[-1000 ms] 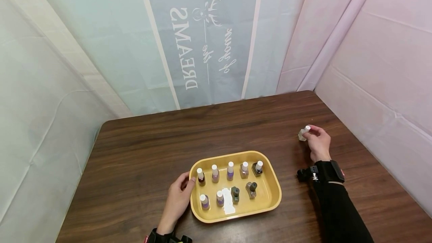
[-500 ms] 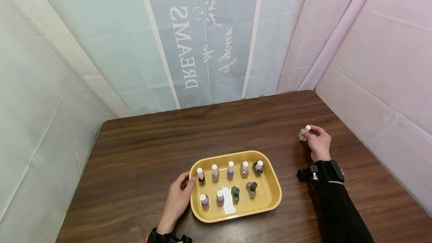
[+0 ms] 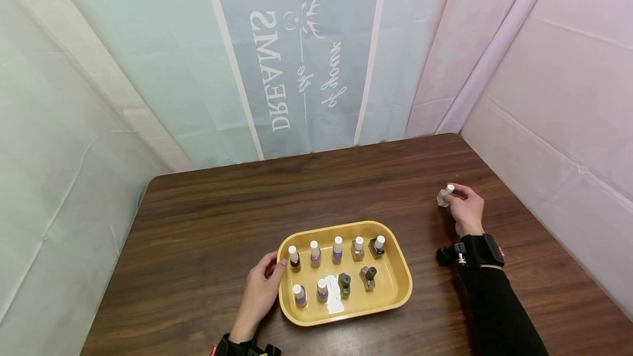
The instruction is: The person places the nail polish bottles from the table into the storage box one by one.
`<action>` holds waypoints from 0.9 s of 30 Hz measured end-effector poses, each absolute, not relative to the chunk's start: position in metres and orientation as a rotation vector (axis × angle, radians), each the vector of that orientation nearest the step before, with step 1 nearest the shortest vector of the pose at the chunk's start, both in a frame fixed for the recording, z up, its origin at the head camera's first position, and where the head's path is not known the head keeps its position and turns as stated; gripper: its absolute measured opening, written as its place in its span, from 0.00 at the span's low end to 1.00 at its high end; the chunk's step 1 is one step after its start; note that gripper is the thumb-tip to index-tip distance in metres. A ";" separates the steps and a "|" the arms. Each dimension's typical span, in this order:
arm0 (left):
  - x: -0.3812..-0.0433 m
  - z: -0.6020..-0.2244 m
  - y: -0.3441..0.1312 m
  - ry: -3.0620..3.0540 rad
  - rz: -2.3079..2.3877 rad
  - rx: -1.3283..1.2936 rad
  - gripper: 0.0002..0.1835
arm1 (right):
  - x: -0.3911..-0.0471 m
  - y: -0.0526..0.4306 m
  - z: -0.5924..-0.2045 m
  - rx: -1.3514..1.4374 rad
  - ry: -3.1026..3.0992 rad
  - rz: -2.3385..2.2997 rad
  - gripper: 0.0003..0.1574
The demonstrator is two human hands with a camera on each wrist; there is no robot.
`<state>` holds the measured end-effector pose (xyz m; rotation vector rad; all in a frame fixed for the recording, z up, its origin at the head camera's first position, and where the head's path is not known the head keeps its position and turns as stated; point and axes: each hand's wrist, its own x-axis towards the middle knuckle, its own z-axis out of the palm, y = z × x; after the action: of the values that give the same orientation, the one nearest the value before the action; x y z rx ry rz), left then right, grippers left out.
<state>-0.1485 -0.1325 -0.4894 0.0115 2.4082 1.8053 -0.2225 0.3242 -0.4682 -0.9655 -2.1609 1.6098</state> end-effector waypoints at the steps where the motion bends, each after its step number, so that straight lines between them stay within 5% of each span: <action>1: -0.149 -0.489 -0.133 2.408 1.806 0.011 0.19 | -0.222 0.324 -0.468 -0.962 -2.165 1.609 0.25; 27: -0.148 -0.489 -0.133 2.406 1.797 0.007 0.20 | -0.218 0.324 -0.466 -0.897 -2.264 1.550 0.26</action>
<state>-0.1481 -0.1332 -0.4888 0.0074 2.4063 1.7966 -0.2183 0.3243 -0.4660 -0.8968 -2.2644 1.5502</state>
